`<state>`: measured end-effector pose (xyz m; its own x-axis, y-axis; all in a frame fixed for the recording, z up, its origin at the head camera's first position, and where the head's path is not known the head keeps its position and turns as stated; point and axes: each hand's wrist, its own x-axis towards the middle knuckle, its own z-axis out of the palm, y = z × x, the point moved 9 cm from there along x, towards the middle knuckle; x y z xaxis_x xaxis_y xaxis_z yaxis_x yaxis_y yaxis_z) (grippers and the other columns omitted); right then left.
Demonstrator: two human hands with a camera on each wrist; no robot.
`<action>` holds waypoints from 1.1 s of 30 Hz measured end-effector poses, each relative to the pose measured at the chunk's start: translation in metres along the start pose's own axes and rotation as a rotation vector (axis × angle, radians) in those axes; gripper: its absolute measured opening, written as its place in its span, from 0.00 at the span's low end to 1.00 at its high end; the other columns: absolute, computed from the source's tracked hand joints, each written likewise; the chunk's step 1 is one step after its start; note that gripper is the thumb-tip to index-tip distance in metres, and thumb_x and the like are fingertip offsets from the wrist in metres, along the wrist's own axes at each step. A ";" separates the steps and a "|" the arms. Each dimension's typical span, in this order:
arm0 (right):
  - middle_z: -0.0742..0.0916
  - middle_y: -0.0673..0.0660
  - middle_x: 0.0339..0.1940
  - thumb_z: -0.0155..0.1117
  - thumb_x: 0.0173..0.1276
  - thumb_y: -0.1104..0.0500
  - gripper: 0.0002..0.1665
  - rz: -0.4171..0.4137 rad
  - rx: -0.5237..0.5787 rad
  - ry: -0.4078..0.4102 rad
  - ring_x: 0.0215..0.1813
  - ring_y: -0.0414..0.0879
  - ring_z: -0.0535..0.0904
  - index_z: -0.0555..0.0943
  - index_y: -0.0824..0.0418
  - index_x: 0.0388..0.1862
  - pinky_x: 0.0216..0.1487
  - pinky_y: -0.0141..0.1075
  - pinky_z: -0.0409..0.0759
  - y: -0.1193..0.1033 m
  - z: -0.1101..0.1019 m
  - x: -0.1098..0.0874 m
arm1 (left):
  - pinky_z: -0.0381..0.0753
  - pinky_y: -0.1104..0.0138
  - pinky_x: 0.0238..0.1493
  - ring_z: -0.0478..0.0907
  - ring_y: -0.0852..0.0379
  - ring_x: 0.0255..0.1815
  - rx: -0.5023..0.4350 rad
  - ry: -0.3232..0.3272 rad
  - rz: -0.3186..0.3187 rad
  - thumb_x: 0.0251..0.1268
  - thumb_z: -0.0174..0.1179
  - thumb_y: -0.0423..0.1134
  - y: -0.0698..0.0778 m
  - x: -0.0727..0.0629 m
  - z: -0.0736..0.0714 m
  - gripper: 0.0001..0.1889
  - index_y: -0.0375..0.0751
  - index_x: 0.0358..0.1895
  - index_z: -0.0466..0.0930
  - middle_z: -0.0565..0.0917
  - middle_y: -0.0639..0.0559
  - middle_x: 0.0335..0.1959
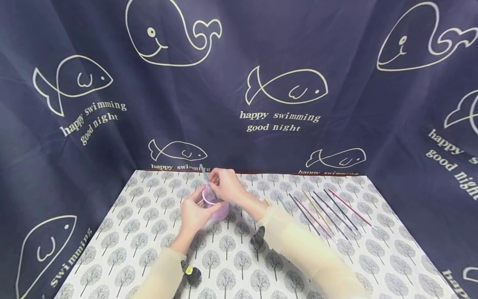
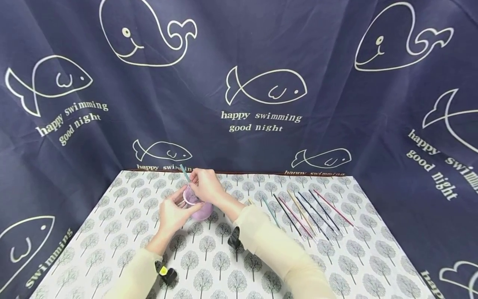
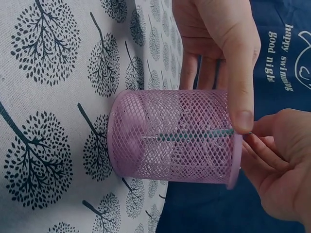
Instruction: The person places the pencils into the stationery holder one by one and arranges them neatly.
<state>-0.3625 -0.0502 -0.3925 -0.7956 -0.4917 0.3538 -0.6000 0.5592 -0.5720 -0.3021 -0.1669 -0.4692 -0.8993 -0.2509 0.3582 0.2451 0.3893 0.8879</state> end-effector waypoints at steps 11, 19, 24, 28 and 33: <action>0.94 0.57 0.36 0.73 0.68 0.67 0.03 -0.002 -0.091 -0.023 0.38 0.47 0.92 0.86 0.63 0.38 0.37 0.25 0.90 0.001 0.008 0.002 | 0.94 0.60 0.50 0.91 0.34 0.53 -0.005 -0.001 0.027 0.45 0.86 0.38 0.003 -0.002 0.002 0.42 0.27 0.66 0.80 0.85 0.30 0.61; 0.94 0.58 0.35 0.73 0.67 0.66 0.02 0.006 -0.086 -0.032 0.38 0.47 0.93 0.88 0.64 0.38 0.37 0.26 0.92 0.006 0.003 0.001 | 0.94 0.59 0.52 0.90 0.35 0.54 -0.023 -0.006 0.002 0.46 0.87 0.40 0.001 -0.003 0.002 0.42 0.28 0.66 0.81 0.86 0.31 0.61; 0.94 0.58 0.36 0.72 0.69 0.66 0.02 0.035 -0.091 -0.025 0.39 0.48 0.93 0.88 0.63 0.39 0.43 0.32 0.94 0.017 -0.025 0.001 | 0.94 0.56 0.54 0.90 0.34 0.56 -0.018 -0.011 -0.050 0.45 0.88 0.45 -0.003 -0.002 0.004 0.46 0.29 0.68 0.79 0.85 0.30 0.64; 0.94 0.57 0.37 0.71 0.70 0.65 0.03 0.060 -0.108 -0.024 0.39 0.48 0.92 0.89 0.62 0.40 0.45 0.35 0.94 0.032 -0.057 -0.001 | 0.94 0.57 0.54 0.90 0.33 0.55 -0.015 -0.003 -0.067 0.44 0.88 0.44 -0.005 0.000 0.004 0.46 0.29 0.69 0.79 0.84 0.30 0.64; 0.94 0.57 0.37 0.70 0.69 0.64 0.04 0.091 -0.158 -0.051 0.38 0.48 0.91 0.89 0.62 0.41 0.46 0.39 0.94 0.056 -0.088 -0.013 | 0.93 0.60 0.54 0.89 0.34 0.56 -0.020 0.005 -0.084 0.42 0.89 0.43 -0.006 0.001 0.002 0.46 0.30 0.69 0.79 0.84 0.31 0.65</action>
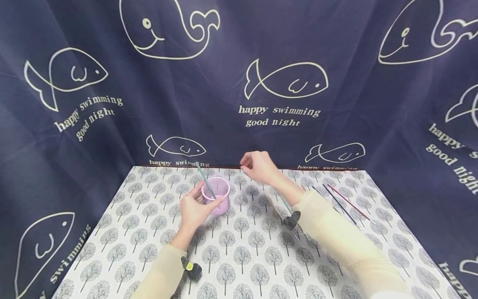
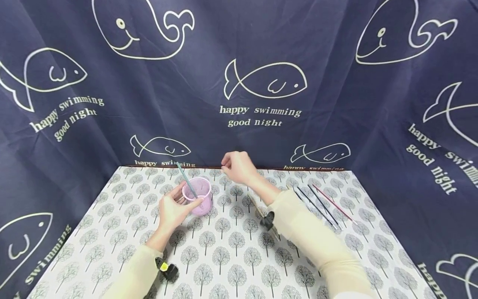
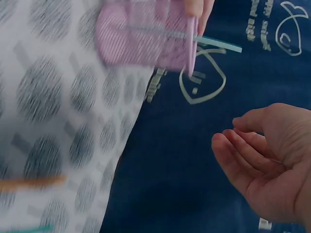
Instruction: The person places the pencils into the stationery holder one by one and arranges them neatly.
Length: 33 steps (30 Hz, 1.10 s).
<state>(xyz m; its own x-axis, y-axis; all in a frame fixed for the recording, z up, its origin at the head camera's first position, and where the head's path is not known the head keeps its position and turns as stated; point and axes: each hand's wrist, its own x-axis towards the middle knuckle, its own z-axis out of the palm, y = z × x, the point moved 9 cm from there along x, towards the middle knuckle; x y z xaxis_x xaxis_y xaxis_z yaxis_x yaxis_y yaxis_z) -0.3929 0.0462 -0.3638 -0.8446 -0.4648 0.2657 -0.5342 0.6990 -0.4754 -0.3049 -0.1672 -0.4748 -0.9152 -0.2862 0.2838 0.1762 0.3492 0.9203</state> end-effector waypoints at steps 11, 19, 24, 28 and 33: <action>0.91 0.55 0.25 0.69 0.65 0.66 0.03 -0.023 -0.154 -0.048 0.26 0.44 0.84 0.88 0.64 0.32 0.34 0.40 0.91 0.057 0.004 -0.054 | 0.93 0.59 0.56 0.88 0.34 0.58 -0.018 -0.023 -0.037 0.44 0.89 0.43 -0.001 0.001 0.000 0.47 0.30 0.70 0.78 0.83 0.31 0.66; 0.88 0.54 0.25 0.73 0.66 0.62 0.07 0.048 -0.164 -0.150 0.28 0.43 0.80 0.86 0.63 0.29 0.33 0.38 0.88 0.082 0.031 -0.083 | 0.93 0.59 0.56 0.88 0.34 0.58 -0.013 -0.023 -0.033 0.44 0.88 0.44 -0.003 0.002 0.001 0.47 0.30 0.69 0.78 0.83 0.31 0.66; 0.87 0.52 0.23 0.76 0.65 0.59 0.09 0.069 -0.178 -0.187 0.23 0.40 0.78 0.86 0.63 0.31 0.32 0.39 0.89 0.088 0.044 -0.093 | 0.92 0.60 0.57 0.88 0.34 0.59 -0.012 -0.021 -0.032 0.44 0.88 0.44 -0.003 0.002 0.000 0.46 0.31 0.70 0.79 0.84 0.31 0.66; 0.85 0.51 0.22 0.77 0.65 0.59 0.09 0.119 -0.202 -0.199 0.24 0.40 0.77 0.87 0.63 0.33 0.33 0.39 0.88 0.093 0.051 -0.098 | 0.92 0.60 0.56 0.88 0.34 0.59 -0.014 -0.020 -0.029 0.43 0.89 0.43 -0.003 0.002 0.000 0.46 0.31 0.69 0.79 0.84 0.31 0.66; 0.87 0.54 0.25 0.76 0.66 0.62 0.07 0.190 -0.195 -0.209 0.25 0.41 0.81 0.87 0.65 0.36 0.25 0.31 0.86 0.096 0.054 -0.101 | 0.93 0.59 0.57 0.88 0.33 0.58 -0.014 -0.026 -0.030 0.45 0.88 0.44 -0.002 0.001 0.002 0.46 0.30 0.69 0.78 0.83 0.30 0.65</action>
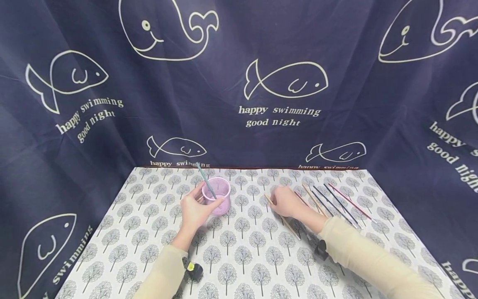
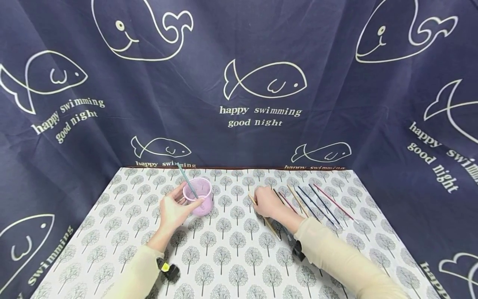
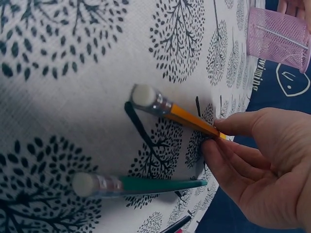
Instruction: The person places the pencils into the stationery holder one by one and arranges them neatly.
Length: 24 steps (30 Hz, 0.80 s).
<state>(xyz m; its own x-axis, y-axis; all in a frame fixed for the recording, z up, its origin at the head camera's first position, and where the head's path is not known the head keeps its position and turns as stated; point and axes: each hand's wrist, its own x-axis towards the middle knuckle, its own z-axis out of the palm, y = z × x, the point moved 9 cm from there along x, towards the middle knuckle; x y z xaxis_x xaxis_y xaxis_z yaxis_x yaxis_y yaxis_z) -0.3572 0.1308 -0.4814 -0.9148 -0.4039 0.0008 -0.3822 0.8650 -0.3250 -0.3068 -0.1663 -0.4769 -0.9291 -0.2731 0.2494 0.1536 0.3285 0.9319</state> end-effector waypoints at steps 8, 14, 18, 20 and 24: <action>0.89 0.54 0.27 0.74 0.64 0.65 0.03 -0.019 -0.001 -0.024 0.28 0.44 0.84 0.87 0.63 0.34 0.31 0.36 0.90 0.004 0.000 0.006 | 0.93 0.59 0.57 0.88 0.34 0.59 0.010 0.007 0.014 0.44 0.88 0.44 0.000 0.000 -0.001 0.46 0.31 0.69 0.79 0.84 0.30 0.65; 0.87 0.52 0.25 0.73 0.64 0.64 0.03 -0.064 0.041 -0.002 0.28 0.43 0.80 0.86 0.62 0.33 0.36 0.40 0.89 0.004 -0.012 0.016 | 0.93 0.59 0.57 0.88 0.34 0.59 0.012 0.006 0.014 0.44 0.88 0.43 0.000 -0.001 -0.001 0.46 0.30 0.69 0.78 0.84 0.31 0.65; 0.88 0.53 0.25 0.71 0.62 0.65 0.02 -0.112 0.074 0.062 0.28 0.43 0.81 0.87 0.64 0.34 0.37 0.41 0.89 -0.004 -0.031 0.025 | 0.93 0.58 0.57 0.88 0.34 0.59 0.011 0.007 0.007 0.44 0.88 0.43 0.000 -0.003 -0.001 0.46 0.30 0.69 0.78 0.84 0.30 0.65; 0.90 0.54 0.26 0.69 0.60 0.67 0.03 -0.124 0.093 0.108 0.28 0.43 0.83 0.87 0.64 0.34 0.38 0.42 0.90 -0.008 -0.044 0.030 | 0.93 0.58 0.57 0.88 0.34 0.59 0.009 0.008 0.013 0.45 0.88 0.43 0.000 -0.002 -0.001 0.46 0.30 0.69 0.78 0.84 0.30 0.65; 0.91 0.53 0.26 0.69 0.61 0.66 0.03 -0.109 0.127 0.175 0.30 0.45 0.86 0.88 0.62 0.32 0.42 0.45 0.91 -0.018 -0.067 0.040 | 0.92 0.59 0.58 0.88 0.35 0.60 0.006 0.013 0.024 0.44 0.88 0.43 0.001 -0.001 -0.001 0.46 0.30 0.69 0.79 0.85 0.30 0.64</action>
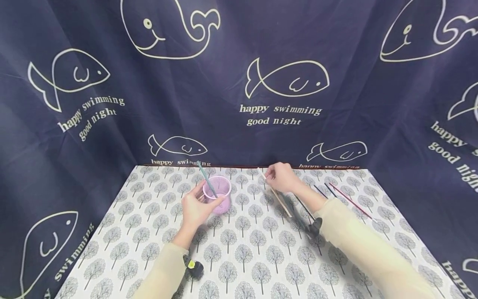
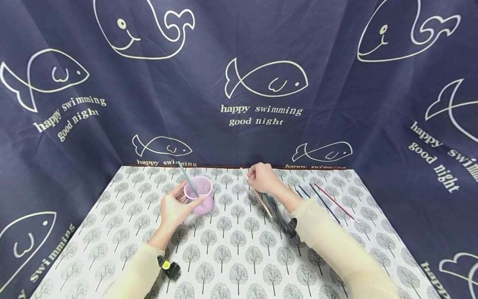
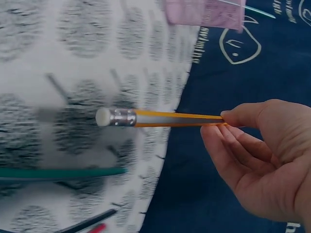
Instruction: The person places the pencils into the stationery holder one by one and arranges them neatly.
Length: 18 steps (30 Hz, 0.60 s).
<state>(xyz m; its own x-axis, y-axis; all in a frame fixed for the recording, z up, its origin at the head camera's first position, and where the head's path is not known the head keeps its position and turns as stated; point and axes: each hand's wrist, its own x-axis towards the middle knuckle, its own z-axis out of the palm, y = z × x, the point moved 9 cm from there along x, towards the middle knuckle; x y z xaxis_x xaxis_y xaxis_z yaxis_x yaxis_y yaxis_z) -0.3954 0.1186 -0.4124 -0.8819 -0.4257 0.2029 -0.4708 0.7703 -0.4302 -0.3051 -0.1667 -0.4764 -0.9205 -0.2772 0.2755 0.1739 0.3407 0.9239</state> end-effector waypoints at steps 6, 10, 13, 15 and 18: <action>0.92 0.52 0.30 0.71 0.66 0.62 0.02 0.022 0.055 0.037 0.32 0.44 0.86 0.89 0.59 0.35 0.46 0.45 0.90 -0.021 -0.019 0.022 | 0.92 0.60 0.57 0.88 0.34 0.59 -0.008 -0.004 -0.011 0.44 0.88 0.42 0.001 0.000 0.000 0.45 0.30 0.69 0.79 0.84 0.31 0.65; 0.93 0.55 0.34 0.71 0.69 0.61 0.04 0.014 0.108 0.086 0.35 0.47 0.88 0.88 0.60 0.39 0.48 0.44 0.91 -0.041 -0.030 0.035 | 0.92 0.59 0.57 0.88 0.34 0.59 -0.012 -0.012 -0.018 0.45 0.88 0.43 0.001 0.000 0.000 0.46 0.30 0.70 0.78 0.83 0.30 0.66; 0.93 0.57 0.36 0.72 0.70 0.61 0.05 0.014 0.155 0.126 0.37 0.48 0.89 0.87 0.61 0.41 0.48 0.43 0.91 -0.055 -0.036 0.042 | 0.92 0.60 0.57 0.88 0.34 0.59 -0.014 -0.012 -0.016 0.44 0.88 0.43 0.000 0.000 0.000 0.46 0.31 0.70 0.78 0.84 0.31 0.66; 0.93 0.57 0.37 0.71 0.71 0.61 0.05 0.012 0.187 0.151 0.37 0.49 0.89 0.87 0.61 0.42 0.48 0.43 0.91 -0.063 -0.039 0.046 | 0.92 0.60 0.57 0.88 0.35 0.59 -0.013 -0.010 -0.014 0.44 0.89 0.42 0.000 0.000 0.000 0.46 0.31 0.70 0.78 0.84 0.31 0.65; 0.93 0.57 0.37 0.70 0.72 0.61 0.04 -0.002 0.242 0.184 0.36 0.49 0.90 0.86 0.60 0.42 0.48 0.41 0.91 -0.076 -0.041 0.051 | 0.92 0.60 0.57 0.88 0.35 0.59 -0.009 -0.007 -0.008 0.43 0.89 0.42 0.000 0.000 0.000 0.46 0.30 0.69 0.78 0.84 0.30 0.65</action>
<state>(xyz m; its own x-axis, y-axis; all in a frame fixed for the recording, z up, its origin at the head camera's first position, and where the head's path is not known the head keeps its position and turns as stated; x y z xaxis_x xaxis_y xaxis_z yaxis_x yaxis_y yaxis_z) -0.4055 0.0582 -0.3334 -0.8816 -0.3169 0.3499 -0.4716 0.6246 -0.6225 -0.3052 -0.1663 -0.4761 -0.9241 -0.2739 0.2664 0.1696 0.3307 0.9284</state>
